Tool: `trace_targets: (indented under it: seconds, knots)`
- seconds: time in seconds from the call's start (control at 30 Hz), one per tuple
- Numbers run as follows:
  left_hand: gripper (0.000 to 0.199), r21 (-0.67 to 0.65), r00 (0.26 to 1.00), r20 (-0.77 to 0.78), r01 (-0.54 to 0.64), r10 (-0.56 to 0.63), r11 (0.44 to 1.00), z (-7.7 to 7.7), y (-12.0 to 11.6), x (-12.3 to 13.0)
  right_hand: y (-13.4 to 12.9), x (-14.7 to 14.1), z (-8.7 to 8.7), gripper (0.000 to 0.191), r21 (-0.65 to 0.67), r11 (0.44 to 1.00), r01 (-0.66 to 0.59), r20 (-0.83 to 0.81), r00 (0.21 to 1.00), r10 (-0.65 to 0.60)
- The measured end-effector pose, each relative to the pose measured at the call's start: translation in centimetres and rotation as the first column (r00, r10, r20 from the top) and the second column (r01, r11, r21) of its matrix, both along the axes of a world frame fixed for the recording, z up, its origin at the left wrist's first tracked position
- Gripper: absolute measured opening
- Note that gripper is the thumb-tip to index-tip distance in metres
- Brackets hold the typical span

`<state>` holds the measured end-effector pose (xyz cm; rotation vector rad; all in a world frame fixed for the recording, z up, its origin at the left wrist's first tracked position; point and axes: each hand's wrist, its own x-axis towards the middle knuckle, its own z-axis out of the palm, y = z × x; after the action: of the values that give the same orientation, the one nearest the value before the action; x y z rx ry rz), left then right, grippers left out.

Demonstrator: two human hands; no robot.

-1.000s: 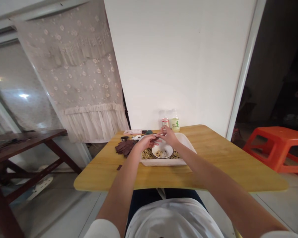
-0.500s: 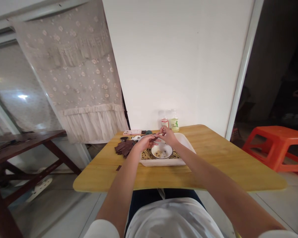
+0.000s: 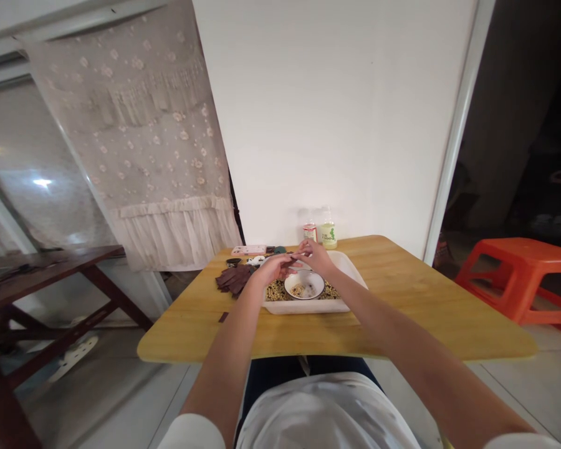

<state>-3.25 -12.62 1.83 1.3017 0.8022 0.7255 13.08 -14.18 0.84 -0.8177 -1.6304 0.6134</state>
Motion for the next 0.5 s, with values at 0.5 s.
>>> trace_targets:
  seconds: [0.5]
  knots:
    - [0.019, -0.002, 0.999, -0.007, -0.047, 0.047, 0.999, 0.35, -0.45, 0.25, -0.04, -0.04, 0.07, 0.027, 0.02, 0.999, 0.05, 0.02, 0.999, -0.051]
